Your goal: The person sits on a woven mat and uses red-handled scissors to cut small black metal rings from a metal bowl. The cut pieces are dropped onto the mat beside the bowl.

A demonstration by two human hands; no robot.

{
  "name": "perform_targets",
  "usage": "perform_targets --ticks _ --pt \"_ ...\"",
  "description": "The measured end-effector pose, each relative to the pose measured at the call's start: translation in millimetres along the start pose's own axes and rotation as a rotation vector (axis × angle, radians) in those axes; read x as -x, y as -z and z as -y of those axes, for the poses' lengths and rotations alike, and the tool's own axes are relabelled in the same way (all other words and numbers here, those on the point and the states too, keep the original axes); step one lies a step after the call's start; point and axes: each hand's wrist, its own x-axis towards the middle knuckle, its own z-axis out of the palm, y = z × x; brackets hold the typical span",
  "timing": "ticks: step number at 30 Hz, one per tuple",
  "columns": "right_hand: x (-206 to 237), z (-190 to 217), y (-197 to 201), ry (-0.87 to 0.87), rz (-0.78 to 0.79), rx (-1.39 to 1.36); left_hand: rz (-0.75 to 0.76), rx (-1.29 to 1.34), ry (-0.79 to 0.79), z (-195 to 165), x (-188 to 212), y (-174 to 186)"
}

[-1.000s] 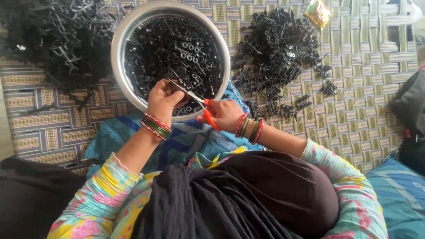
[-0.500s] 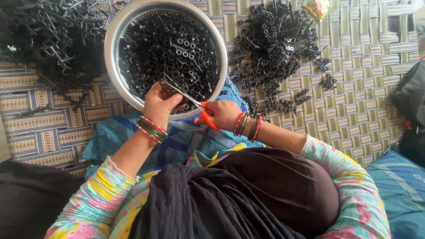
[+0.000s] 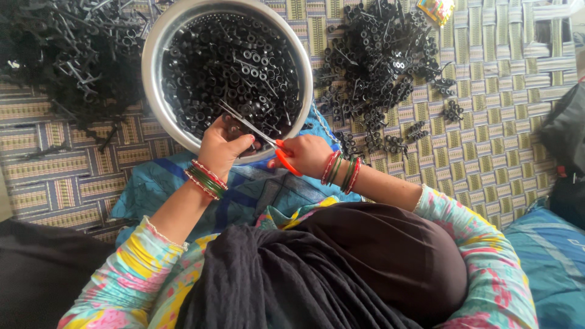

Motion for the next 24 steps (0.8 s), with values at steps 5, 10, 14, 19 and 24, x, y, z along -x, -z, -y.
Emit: perform_targets --ticks 5,10,14,19,24 --pt "-1.3 -3.1 1.9 0.091 -0.064 0.002 -0.019 -0.180 -0.008 4.5 1.5 -3.1" --pt "-2.4 -2.0 -3.2 -0.016 -0.013 0.020 0.026 -0.263 -0.013 5.2 0.7 -4.4" --pt "-6.2 -9.2 -5.3 -0.109 0.055 -0.099 -0.031 -0.332 0.122 -5.9 -1.3 3.2" --pt "-8.1 -20.7 -8.9 -0.098 0.205 -0.648 -0.009 -0.053 0.145 -20.8 -7.0 14.0" --pt "-5.1 -14.2 -2.7 0.071 0.202 -0.417 -0.099 -0.187 -0.076 -22.8 -13.2 19.3"
